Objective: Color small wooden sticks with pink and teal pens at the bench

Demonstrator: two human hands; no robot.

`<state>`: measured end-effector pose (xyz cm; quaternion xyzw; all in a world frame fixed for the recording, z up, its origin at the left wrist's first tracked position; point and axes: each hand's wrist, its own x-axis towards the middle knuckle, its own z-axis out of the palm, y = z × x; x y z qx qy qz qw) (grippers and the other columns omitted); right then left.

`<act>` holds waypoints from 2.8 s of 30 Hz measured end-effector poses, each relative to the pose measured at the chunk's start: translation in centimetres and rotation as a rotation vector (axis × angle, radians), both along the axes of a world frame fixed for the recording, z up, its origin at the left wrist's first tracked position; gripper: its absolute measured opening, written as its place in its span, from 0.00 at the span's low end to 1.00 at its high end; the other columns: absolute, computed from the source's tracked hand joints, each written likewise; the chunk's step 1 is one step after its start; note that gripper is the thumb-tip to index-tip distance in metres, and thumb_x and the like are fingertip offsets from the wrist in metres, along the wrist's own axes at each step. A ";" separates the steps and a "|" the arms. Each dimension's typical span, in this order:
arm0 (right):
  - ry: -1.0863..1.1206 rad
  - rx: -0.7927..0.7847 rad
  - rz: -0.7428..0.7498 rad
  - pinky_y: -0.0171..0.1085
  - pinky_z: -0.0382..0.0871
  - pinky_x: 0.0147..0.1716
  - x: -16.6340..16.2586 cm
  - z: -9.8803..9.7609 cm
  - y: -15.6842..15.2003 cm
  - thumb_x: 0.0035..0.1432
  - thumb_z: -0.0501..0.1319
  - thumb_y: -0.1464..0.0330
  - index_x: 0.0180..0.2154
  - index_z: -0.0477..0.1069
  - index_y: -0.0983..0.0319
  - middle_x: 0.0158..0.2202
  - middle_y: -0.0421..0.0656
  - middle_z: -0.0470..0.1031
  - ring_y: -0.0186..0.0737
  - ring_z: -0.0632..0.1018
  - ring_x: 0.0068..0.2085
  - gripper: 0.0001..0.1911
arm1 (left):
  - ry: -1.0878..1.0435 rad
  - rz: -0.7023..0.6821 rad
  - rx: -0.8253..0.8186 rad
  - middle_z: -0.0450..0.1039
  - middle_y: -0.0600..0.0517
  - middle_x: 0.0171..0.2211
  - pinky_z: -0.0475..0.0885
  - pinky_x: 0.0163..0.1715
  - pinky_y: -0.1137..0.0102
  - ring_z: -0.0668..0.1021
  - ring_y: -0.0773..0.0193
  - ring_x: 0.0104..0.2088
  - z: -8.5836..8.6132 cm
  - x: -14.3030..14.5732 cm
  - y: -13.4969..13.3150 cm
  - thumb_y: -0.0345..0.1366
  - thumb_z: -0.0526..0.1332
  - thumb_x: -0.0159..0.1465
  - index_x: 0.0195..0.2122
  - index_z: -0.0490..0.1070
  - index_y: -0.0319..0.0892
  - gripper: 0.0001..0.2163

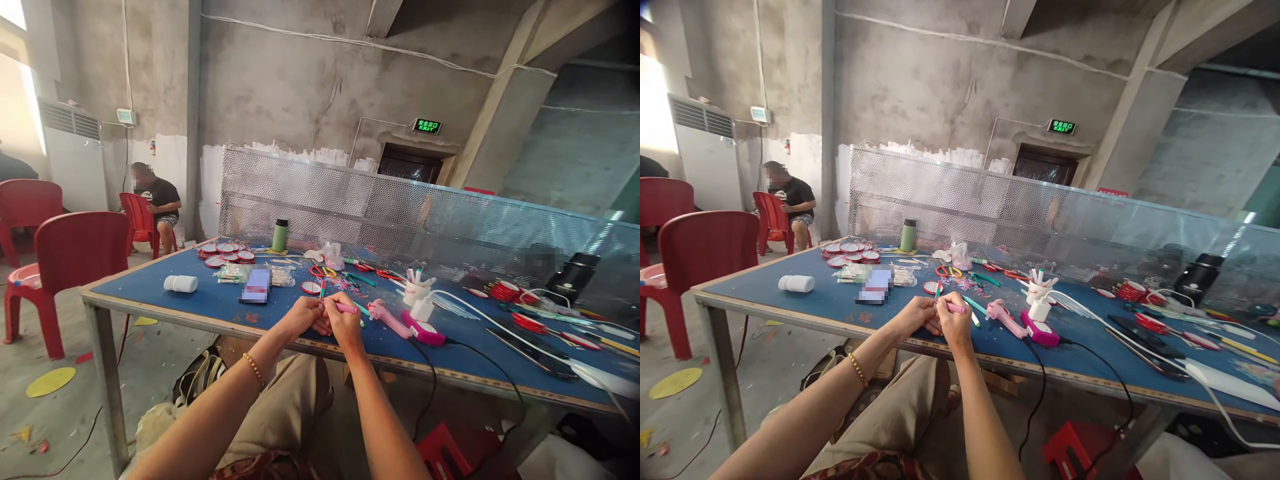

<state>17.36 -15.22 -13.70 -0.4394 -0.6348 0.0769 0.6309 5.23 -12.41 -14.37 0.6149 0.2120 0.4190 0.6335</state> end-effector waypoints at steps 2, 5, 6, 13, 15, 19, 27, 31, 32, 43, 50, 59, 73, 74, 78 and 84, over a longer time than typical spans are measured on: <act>0.024 0.003 -0.006 0.31 0.62 0.17 0.0 0.0 0.0 0.56 0.59 0.64 0.24 0.66 0.59 0.17 0.35 0.68 0.32 0.68 0.16 0.10 | 0.000 -0.002 -0.002 0.76 0.48 0.22 0.76 0.25 0.71 0.81 0.61 0.23 0.1 0.0 -0.1 0.48 0.69 0.56 0.28 0.69 0.36 0.18; 0.046 0.009 -0.024 0.31 0.62 0.17 -0.1 0.1 -0.1 0.57 0.60 0.63 0.25 0.67 0.59 0.17 0.35 0.69 0.32 0.68 0.16 0.10 | 0.006 0.002 0.000 0.77 0.47 0.23 0.76 0.25 0.70 0.82 0.60 0.23 0.1 -0.1 -0.2 0.48 0.68 0.55 0.28 0.70 0.36 0.18; 0.044 0.007 -0.024 0.31 0.62 0.17 -0.1 0.1 -0.1 0.57 0.60 0.62 0.25 0.67 0.59 0.17 0.35 0.69 0.32 0.68 0.15 0.10 | 0.007 0.002 0.001 0.77 0.46 0.23 0.76 0.25 0.70 0.82 0.60 0.23 0.1 -0.1 -0.2 0.47 0.68 0.55 0.28 0.70 0.36 0.18; -0.001 0.018 -0.011 0.31 0.62 0.18 -0.2 0.2 -0.2 0.57 0.60 0.63 0.25 0.66 0.59 0.17 0.34 0.68 0.32 0.68 0.16 0.11 | 0.005 -0.002 -0.005 0.77 0.47 0.22 0.76 0.25 0.71 0.81 0.61 0.23 0.1 0.0 -0.1 0.46 0.68 0.56 0.27 0.68 0.37 0.17; -0.005 0.017 -0.012 0.31 0.62 0.18 -0.2 0.1 -0.2 0.57 0.59 0.63 0.25 0.66 0.59 0.17 0.34 0.68 0.32 0.68 0.16 0.11 | 0.005 -0.002 -0.007 0.77 0.47 0.22 0.76 0.25 0.70 0.81 0.61 0.23 0.1 0.0 -0.1 0.45 0.67 0.57 0.27 0.68 0.37 0.16; -0.030 0.031 -0.021 0.32 0.63 0.20 -0.1 0.1 -0.1 0.57 0.59 0.65 0.24 0.66 0.59 0.17 0.35 0.68 0.33 0.68 0.17 0.10 | 0.011 0.001 -0.009 0.77 0.47 0.22 0.76 0.26 0.70 0.81 0.61 0.23 0.1 0.0 -0.1 0.44 0.67 0.57 0.27 0.68 0.37 0.15; 0.016 0.012 -0.022 0.31 0.62 0.17 -0.1 0.1 -0.2 0.57 0.59 0.64 0.25 0.66 0.59 0.17 0.34 0.68 0.32 0.68 0.15 0.10 | 0.012 0.000 -0.006 0.77 0.47 0.22 0.76 0.26 0.70 0.81 0.61 0.23 0.0 0.0 0.0 0.45 0.67 0.57 0.27 0.69 0.36 0.16; 0.016 0.010 -0.010 0.31 0.62 0.17 -0.2 0.2 -0.3 0.57 0.59 0.64 0.25 0.66 0.59 0.17 0.35 0.68 0.32 0.68 0.15 0.10 | 0.010 -0.009 -0.016 0.77 0.48 0.22 0.76 0.25 0.71 0.81 0.62 0.22 0.0 0.0 0.0 0.46 0.68 0.56 0.27 0.68 0.37 0.16; 0.006 0.017 -0.008 0.31 0.62 0.17 -0.2 0.2 -0.3 0.57 0.59 0.64 0.25 0.67 0.59 0.17 0.35 0.68 0.32 0.68 0.15 0.10 | 0.008 -0.009 -0.019 0.77 0.48 0.22 0.76 0.25 0.71 0.81 0.62 0.22 0.1 0.0 0.0 0.45 0.68 0.56 0.27 0.68 0.37 0.16; -0.042 0.041 -0.017 0.31 0.62 0.19 0.1 0.0 0.0 0.57 0.58 0.66 0.24 0.67 0.59 0.17 0.35 0.68 0.32 0.68 0.17 0.10 | 0.012 0.005 -0.022 0.76 0.48 0.21 0.76 0.25 0.71 0.81 0.61 0.22 0.2 0.0 -0.1 0.46 0.69 0.54 0.26 0.68 0.37 0.17; 0.023 0.037 -0.023 0.31 0.61 0.17 0.0 0.0 -0.1 0.57 0.59 0.64 0.25 0.67 0.59 0.17 0.35 0.68 0.32 0.67 0.15 0.09 | 0.015 -0.007 -0.005 0.77 0.45 0.22 0.76 0.26 0.70 0.82 0.59 0.24 0.1 0.0 0.0 0.47 0.68 0.54 0.27 0.70 0.36 0.17; -0.031 0.046 -0.035 0.32 0.63 0.20 0.2 -0.1 0.2 0.57 0.58 0.65 0.25 0.67 0.59 0.18 0.36 0.69 0.34 0.70 0.18 0.10 | 0.007 0.001 -0.022 0.77 0.47 0.21 0.76 0.25 0.70 0.81 0.60 0.23 0.0 0.1 0.0 0.45 0.68 0.55 0.26 0.69 0.37 0.16; -0.015 0.053 -0.054 0.31 0.63 0.20 0.1 -0.1 0.1 0.57 0.59 0.64 0.24 0.66 0.59 0.17 0.35 0.68 0.34 0.69 0.19 0.11 | 0.011 -0.003 -0.010 0.77 0.46 0.21 0.77 0.26 0.69 0.82 0.59 0.24 0.1 0.0 0.0 0.49 0.69 0.53 0.27 0.69 0.36 0.19; -0.014 0.050 -0.051 0.32 0.63 0.20 0.1 -0.1 0.1 0.57 0.59 0.63 0.24 0.66 0.59 0.17 0.35 0.68 0.34 0.69 0.19 0.11 | 0.011 -0.005 -0.009 0.77 0.46 0.22 0.77 0.26 0.69 0.82 0.59 0.24 0.1 0.0 0.0 0.49 0.69 0.53 0.27 0.69 0.36 0.19; -0.039 0.047 -0.047 0.32 0.63 0.21 0.0 0.0 0.0 0.57 0.59 0.64 0.24 0.67 0.59 0.18 0.36 0.69 0.34 0.69 0.19 0.10 | 0.015 -0.001 -0.017 0.77 0.46 0.22 0.76 0.26 0.69 0.82 0.59 0.24 0.1 0.0 0.0 0.48 0.68 0.53 0.27 0.68 0.37 0.18; -0.075 0.052 -0.054 0.31 0.63 0.22 0.2 -0.2 0.2 0.57 0.58 0.65 0.25 0.67 0.59 0.18 0.36 0.69 0.35 0.71 0.21 0.10 | 0.019 0.008 -0.019 0.77 0.45 0.22 0.77 0.27 0.68 0.82 0.58 0.25 0.0 0.0 0.1 0.46 0.67 0.55 0.27 0.69 0.36 0.16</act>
